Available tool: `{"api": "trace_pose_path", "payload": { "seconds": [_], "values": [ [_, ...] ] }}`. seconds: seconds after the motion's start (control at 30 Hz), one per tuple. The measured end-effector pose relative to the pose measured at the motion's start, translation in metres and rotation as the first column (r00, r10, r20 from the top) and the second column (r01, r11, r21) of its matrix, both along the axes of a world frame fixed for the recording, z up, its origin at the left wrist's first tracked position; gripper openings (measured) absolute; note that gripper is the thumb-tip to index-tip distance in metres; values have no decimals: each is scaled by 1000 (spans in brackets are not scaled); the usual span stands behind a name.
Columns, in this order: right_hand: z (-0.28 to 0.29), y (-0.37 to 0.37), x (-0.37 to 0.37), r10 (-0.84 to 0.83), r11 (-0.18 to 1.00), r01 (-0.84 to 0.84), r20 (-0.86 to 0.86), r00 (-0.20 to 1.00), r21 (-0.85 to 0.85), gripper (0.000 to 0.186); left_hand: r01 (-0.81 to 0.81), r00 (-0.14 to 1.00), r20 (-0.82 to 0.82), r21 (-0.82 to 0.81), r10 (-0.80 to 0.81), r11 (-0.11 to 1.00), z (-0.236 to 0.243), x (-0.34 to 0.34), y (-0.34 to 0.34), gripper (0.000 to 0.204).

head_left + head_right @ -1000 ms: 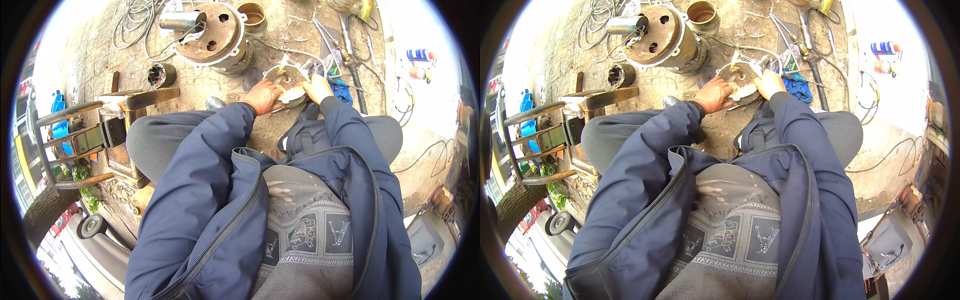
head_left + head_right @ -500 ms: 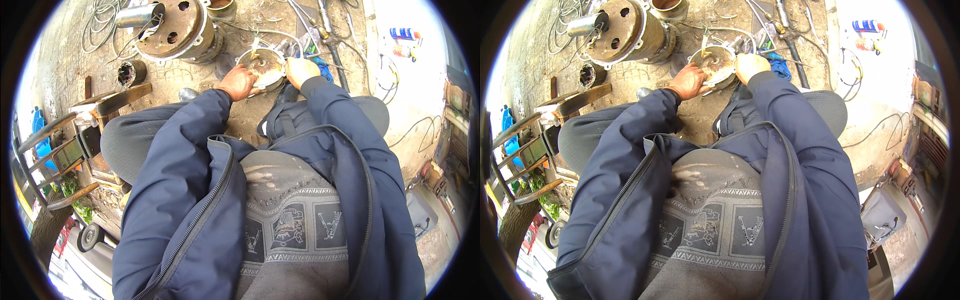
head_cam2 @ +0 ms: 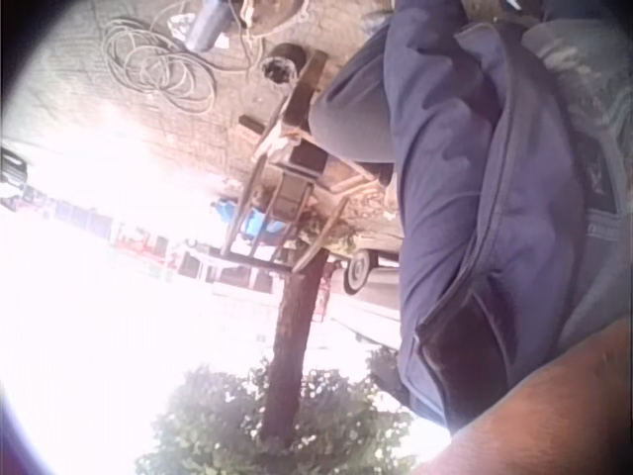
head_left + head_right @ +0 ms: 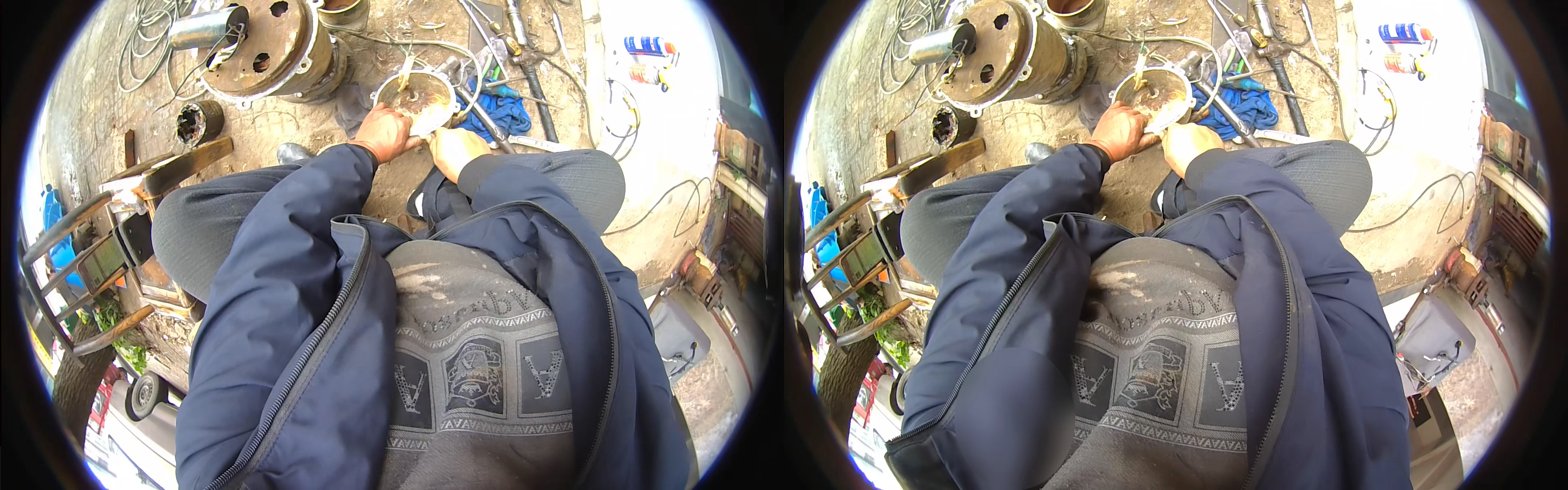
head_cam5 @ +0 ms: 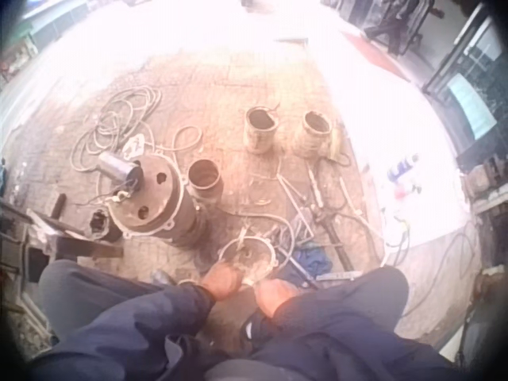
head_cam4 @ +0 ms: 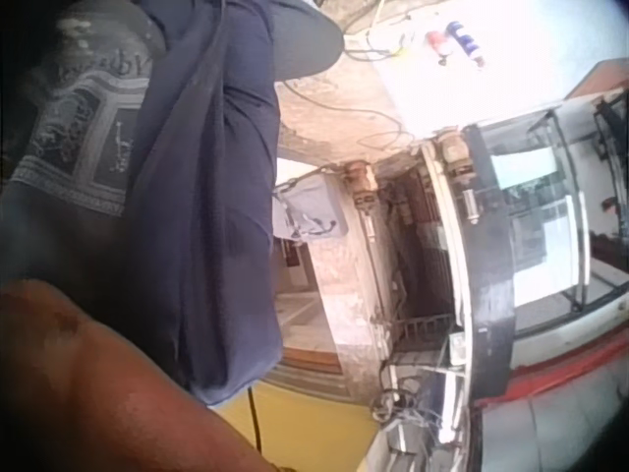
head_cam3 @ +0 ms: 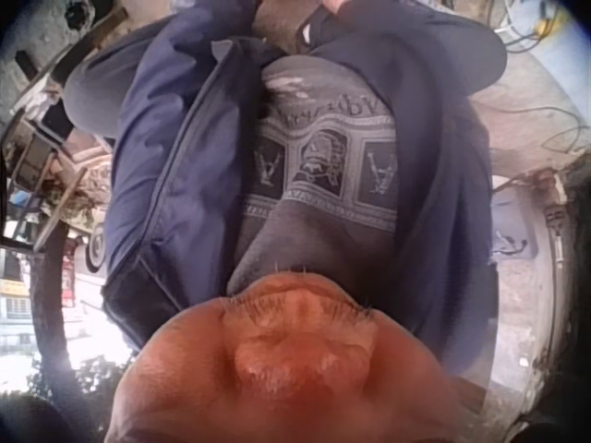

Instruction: The person sits on the ground and manipulates a metal ring and a cylindrical metal part. They use a hammer to tap the ring and then repeatedly rub the ring against the inside of a paint can, likely to clean or smooth it.

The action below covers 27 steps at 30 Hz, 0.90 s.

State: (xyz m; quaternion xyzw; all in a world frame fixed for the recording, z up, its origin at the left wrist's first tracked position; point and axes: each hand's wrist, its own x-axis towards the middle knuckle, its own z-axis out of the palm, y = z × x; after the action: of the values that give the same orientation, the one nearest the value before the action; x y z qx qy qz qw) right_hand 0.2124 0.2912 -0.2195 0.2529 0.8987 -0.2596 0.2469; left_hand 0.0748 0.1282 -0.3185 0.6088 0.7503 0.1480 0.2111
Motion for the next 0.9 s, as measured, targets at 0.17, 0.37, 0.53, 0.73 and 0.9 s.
{"api": "trace_pose_path", "payload": {
  "seconds": [0.17, 0.37, 0.53, 0.73, 0.9],
  "values": [
    [-6, 6, 0, -144, 951, 185, -173, 974, 248, 35, -21, 1000, 7, -44, 21, 999, 2, 3, 6, 50],
    [-25, 0, 13, -67, 995, 72, -81, 995, 63, 38, -34, 999, 4, 36, 34, 999, -1, 6, 6, 45],
    [-26, 7, 8, -358, 933, 359, -31, 933, 18, 67, -74, 997, 20, 2, 74, 997, 9, 4, 9, 43],
    [-39, 27, -17, -350, 928, 340, -47, 935, -155, 61, -341, 935, 110, 14, 338, 940, 25, 30, 26, 47],
    [-56, 45, -27, -230, 967, 220, -69, 971, -132, 57, -147, 988, -26, 84, 149, 986, 24, 7, -3, 53]
  ]
}}
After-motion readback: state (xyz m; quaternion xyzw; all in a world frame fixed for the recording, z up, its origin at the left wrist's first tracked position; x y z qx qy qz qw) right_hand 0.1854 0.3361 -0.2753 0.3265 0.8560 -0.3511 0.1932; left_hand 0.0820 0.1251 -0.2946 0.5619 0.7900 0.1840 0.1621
